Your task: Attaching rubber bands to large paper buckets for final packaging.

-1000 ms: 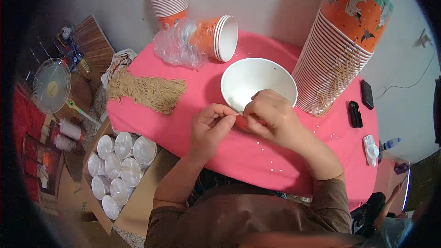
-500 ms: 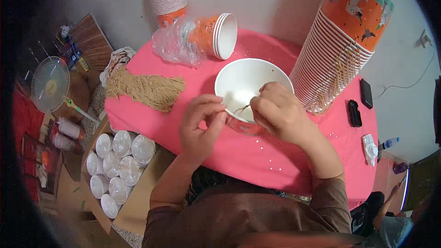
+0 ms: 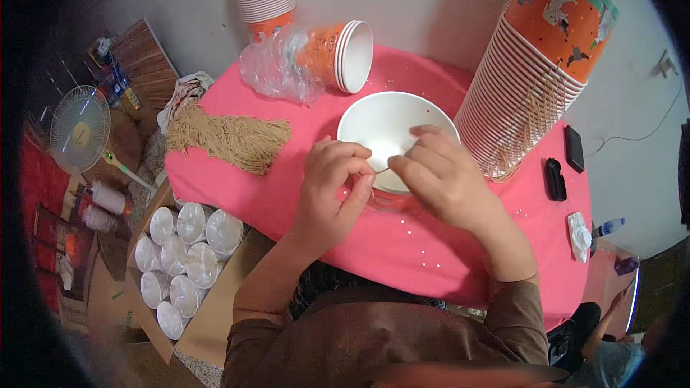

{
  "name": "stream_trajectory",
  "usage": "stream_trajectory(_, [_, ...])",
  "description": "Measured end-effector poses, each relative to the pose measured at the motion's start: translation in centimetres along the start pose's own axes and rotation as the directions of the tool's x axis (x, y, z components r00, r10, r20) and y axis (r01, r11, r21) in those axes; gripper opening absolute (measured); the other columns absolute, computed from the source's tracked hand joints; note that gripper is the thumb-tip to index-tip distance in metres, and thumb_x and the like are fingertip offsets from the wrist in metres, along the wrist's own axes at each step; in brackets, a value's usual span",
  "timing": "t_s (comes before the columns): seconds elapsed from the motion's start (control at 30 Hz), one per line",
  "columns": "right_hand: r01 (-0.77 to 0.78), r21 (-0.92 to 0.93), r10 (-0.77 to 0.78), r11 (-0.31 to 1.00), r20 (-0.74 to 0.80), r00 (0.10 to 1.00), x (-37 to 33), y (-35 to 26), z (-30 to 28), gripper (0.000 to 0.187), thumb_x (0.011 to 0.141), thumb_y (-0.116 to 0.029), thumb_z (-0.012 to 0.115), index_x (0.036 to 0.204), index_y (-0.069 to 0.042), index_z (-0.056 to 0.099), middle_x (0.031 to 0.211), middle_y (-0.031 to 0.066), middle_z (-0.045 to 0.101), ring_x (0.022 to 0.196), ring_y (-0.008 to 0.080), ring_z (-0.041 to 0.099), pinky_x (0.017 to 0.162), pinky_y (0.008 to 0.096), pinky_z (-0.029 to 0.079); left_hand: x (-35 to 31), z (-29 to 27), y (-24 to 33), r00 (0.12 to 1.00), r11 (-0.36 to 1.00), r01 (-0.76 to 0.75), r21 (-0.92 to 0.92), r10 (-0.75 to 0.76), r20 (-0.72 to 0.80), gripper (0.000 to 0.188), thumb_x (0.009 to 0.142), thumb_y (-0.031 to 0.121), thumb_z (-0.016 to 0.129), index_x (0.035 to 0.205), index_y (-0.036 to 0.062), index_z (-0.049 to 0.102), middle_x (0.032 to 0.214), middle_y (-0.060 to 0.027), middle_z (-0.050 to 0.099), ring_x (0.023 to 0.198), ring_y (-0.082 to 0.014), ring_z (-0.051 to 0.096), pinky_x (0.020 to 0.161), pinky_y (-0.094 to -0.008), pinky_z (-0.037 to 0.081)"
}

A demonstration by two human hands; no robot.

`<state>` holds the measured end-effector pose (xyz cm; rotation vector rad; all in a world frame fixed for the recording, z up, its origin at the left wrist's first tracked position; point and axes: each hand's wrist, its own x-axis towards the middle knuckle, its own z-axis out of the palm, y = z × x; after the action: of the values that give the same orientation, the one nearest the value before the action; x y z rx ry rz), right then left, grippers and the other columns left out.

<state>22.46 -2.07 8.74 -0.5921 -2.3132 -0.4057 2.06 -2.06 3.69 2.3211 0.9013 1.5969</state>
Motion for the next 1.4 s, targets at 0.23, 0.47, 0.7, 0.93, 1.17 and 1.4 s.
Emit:
stream_trajectory(0.23, [-0.060, -0.332, -0.022, 0.941, -0.238, 0.971, -0.1, 2.0, -4.1, 0.020, 0.069, -0.006, 0.066, 0.088, -0.003, 0.060, 0.070, 0.0052, 0.052, 0.066, 0.0231, 0.054, 0.079, 0.0417, 0.050, -1.4, -0.3, -1.0, 0.998, 0.997, 0.040, 0.071, -0.043, 0.043, 0.009, 0.080, 0.006, 0.066, 0.086, 0.0079, 0.060, 0.111, -0.0084, 0.059, 0.105, -0.0288, 0.053, 0.100, -0.0464, 0.036])
stream_trajectory(0.47, [-0.223, -0.250, 0.178, 0.942, -0.191, 0.965, -0.3, 1.9, -4.4, 0.017, 0.076, -0.003, 0.069, 0.089, -0.005, 0.059, 0.070, 0.0071, 0.054, 0.064, 0.0250, 0.055, 0.061, 0.0388, 0.044, -2.1, 0.3, -0.7, 0.996, 0.952, 0.005, 0.305, 0.022, -0.087, 0.021, 0.076, 0.006, 0.070, 0.096, 0.0082, 0.065, 0.112, -0.0081, 0.060, 0.098, -0.0282, 0.057, 0.090, -0.0435, 0.041])
stream_trajectory(0.7, [-0.465, 0.500, 0.581, 0.731, -0.098, 0.808, -0.8, 0.2, -5.3, 0.011, 0.086, 0.002, 0.064, 0.096, -0.001, 0.063, 0.079, 0.0056, 0.063, 0.065, 0.0144, 0.059, 0.058, 0.0256, 0.045, -2.0, 1.7, 0.1, 0.968, 0.982, -0.169, 0.086, 0.149, 0.201, 0.040, 0.078, 0.007, 0.072, 0.117, 0.0027, 0.062, 0.117, -0.0160, 0.060, 0.100, -0.0298, 0.062, 0.084, -0.0385, 0.053])
stream_trajectory(0.93, [-0.415, 0.896, 0.564, 0.157, 0.263, 0.783, -1.6, 1.1, -7.1, 0.009, 0.092, 0.000, 0.060, 0.100, 0.002, 0.063, 0.078, 0.0039, 0.063, 0.063, 0.0067, 0.058, 0.049, 0.0203, 0.047, 0.8, -1.6, -6.5, 1.000, 0.935, -0.002, 0.354, 0.004, -0.006, 0.022, 0.083, 0.001, 0.063, 0.105, 0.0016, 0.060, 0.114, -0.0179, 0.061, 0.107, -0.0342, 0.060, 0.093, -0.0420, 0.049])
stream_trajectory(1.17, [-0.464, 0.886, 0.513, 0.024, 0.387, 0.766, -0.5, -0.1, -4.7, 0.009, 0.092, -0.001, 0.058, 0.099, 0.006, 0.059, 0.079, 0.0137, 0.065, 0.066, 0.0191, 0.067, 0.057, 0.0286, 0.059, -1.6, 0.3, 0.6, 0.940, 0.790, 0.341, -0.509, -0.270, 0.210, 0.023, 0.094, 0.012, 0.059, 0.113, -0.0004, 0.062, 0.098, -0.0097, 0.066, 0.085, -0.0177, 0.063, 0.077, -0.0312, 0.051])
stream_trajectory(1.4, [-0.297, 0.952, 0.557, 0.077, 0.206, 0.805, -1.3, 1.9, -3.0, 0.012, 0.096, 0.000, 0.053, 0.105, 0.005, 0.059, 0.086, 0.0124, 0.068, 0.075, 0.0204, 0.070, 0.066, 0.0300, 0.059, -2.5, 2.6, 2.1, 0.716, 0.231, 0.694, -0.681, -0.313, 0.624, 0.023, 0.099, 0.015, 0.050, 0.106, -0.0041, 0.060, 0.084, -0.0089, 0.063, 0.067, -0.0142, 0.058, 0.062, -0.0265, 0.048])
